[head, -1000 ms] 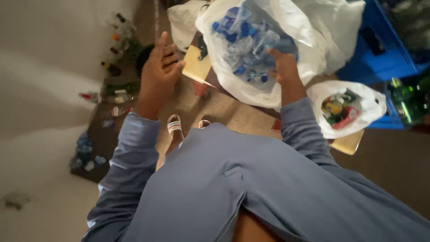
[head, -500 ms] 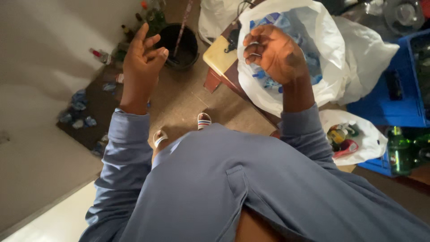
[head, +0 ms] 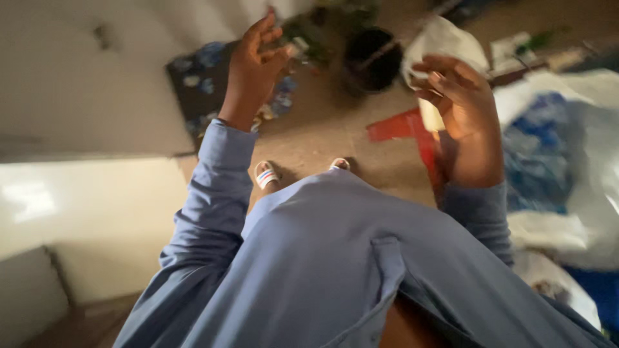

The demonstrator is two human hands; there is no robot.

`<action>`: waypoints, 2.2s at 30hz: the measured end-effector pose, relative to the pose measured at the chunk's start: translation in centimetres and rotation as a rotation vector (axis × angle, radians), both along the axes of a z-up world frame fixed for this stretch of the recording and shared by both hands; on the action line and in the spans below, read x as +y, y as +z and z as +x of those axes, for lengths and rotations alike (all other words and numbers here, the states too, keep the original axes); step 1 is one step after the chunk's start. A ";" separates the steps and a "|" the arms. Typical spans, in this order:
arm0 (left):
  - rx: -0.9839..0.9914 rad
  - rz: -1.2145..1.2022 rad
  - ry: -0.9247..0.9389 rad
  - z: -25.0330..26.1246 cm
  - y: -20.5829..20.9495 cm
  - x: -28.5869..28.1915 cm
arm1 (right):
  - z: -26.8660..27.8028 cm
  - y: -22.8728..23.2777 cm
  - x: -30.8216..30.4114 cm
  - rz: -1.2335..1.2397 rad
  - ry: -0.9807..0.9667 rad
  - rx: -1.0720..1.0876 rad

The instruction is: The person picks up plastic bottles and debris from the floor and place them into a white plastic bag.

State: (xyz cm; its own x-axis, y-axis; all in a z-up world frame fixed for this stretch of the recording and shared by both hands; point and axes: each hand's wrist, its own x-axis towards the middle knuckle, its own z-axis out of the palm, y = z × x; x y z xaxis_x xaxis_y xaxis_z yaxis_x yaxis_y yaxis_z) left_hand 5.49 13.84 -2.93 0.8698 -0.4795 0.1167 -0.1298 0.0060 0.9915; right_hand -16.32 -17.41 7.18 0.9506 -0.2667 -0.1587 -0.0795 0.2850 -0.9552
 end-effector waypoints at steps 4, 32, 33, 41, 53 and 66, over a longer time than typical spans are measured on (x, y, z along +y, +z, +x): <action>0.002 0.042 0.177 1.4 -1.8 7.6 | 3.9 -2.9 3.7 0.019 -0.021 0.103; 0.211 -0.285 0.681 2.2 -13.7 28.1 | 24.1 -13.4 18.8 -0.232 0.474 0.358; 0.221 -0.269 0.723 1.8 -13.9 28.0 | 24.8 -14.1 18.7 -0.193 0.516 0.329; 0.346 -0.291 0.925 -2.4 -17.4 24.1 | 29.8 -17.9 16.7 -0.243 0.767 0.340; 0.492 -0.092 1.045 -7.5 -20.7 19.1 | 32.9 -29.5 18.4 -0.391 0.974 0.416; 0.708 -0.257 1.014 -10.6 -35.6 19.2 | 30.8 -51.4 23.8 -0.403 0.989 0.516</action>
State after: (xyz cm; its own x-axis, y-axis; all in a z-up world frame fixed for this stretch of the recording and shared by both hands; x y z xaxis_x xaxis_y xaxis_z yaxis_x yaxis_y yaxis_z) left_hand -5.07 33.05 -38.56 0.7428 0.4052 -0.5329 0.3685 0.4170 0.8308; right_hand 14.45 6.41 -44.25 0.6203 0.4295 -0.6564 -0.4983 -0.4305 -0.7526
